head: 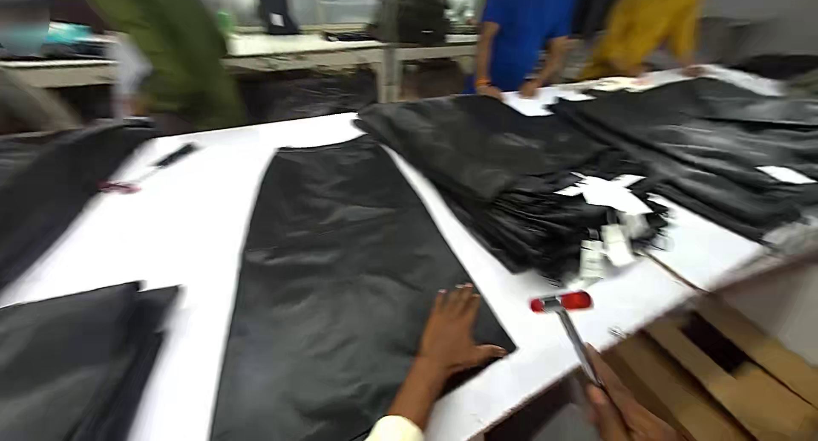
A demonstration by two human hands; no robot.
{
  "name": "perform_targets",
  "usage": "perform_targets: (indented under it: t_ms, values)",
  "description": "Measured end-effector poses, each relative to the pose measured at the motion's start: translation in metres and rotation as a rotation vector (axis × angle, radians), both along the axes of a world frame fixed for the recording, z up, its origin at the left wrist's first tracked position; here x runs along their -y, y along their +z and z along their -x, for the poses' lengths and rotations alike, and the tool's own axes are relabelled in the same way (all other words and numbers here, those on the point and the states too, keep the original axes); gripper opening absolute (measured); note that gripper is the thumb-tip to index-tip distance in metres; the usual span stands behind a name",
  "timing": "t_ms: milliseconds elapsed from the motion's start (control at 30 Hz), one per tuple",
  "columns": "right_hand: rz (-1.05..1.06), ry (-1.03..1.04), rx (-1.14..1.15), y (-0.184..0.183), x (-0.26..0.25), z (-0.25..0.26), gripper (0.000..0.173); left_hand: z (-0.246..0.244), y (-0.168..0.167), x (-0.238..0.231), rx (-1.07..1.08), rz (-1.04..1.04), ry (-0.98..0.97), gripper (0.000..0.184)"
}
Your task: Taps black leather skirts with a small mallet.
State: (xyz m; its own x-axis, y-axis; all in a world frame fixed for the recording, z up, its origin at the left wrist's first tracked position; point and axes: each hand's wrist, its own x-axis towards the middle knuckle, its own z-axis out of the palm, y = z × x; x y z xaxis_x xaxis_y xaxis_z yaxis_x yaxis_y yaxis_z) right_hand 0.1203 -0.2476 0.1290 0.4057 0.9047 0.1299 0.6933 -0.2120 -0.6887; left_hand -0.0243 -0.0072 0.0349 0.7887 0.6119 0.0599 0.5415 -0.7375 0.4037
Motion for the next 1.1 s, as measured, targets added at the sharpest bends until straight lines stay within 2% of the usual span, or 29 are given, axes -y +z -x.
perform_targets:
  t_ms: [67,133,267,433,567,733,833,867,1000,1100]
  values:
    - [-0.101,-0.034,0.02,0.004,-0.004,0.006,0.05,-0.003,0.001,-0.001,-0.067,-0.012,0.0,0.117]
    - [-0.103,-0.035,0.064,-0.007,-0.006,0.009,0.049,-0.005,0.005,-0.002,-0.145,-0.004,-0.003,0.123]
    - [0.134,-0.03,0.226,-0.053,-0.006,0.007,0.048,-0.006,0.009,-0.002,-0.212,0.024,-0.002,0.128]
    - [-0.094,-0.09,0.227,-0.044,-0.018,0.01,0.049,-0.006,0.01,-0.004,-0.232,0.035,0.0,0.129]
    - [0.119,-0.009,0.262,-0.062,-0.02,0.002,0.048,-0.005,0.008,-0.005,-0.228,0.021,0.01,0.131]
    - [-0.11,-0.103,0.263,-0.051,-0.035,0.012,0.048,-0.004,0.007,-0.004,-0.207,0.023,0.031,0.136]
    - [0.15,-0.04,0.261,-0.064,-0.039,0.007,0.05,-0.003,0.007,-0.003,-0.168,0.023,0.043,0.139]
    - [0.16,-0.04,0.239,-0.067,-0.041,0.004,0.05,-0.003,0.007,-0.003,-0.151,0.029,0.047,0.141]
    - [-0.119,-0.114,0.242,-0.069,-0.052,0.009,0.048,-0.003,0.007,-0.003,-0.128,0.055,0.07,0.144]
    - [0.082,-0.062,0.302,-0.077,-0.058,0.003,0.048,-0.003,0.005,-0.003,-0.118,0.045,0.07,0.144]
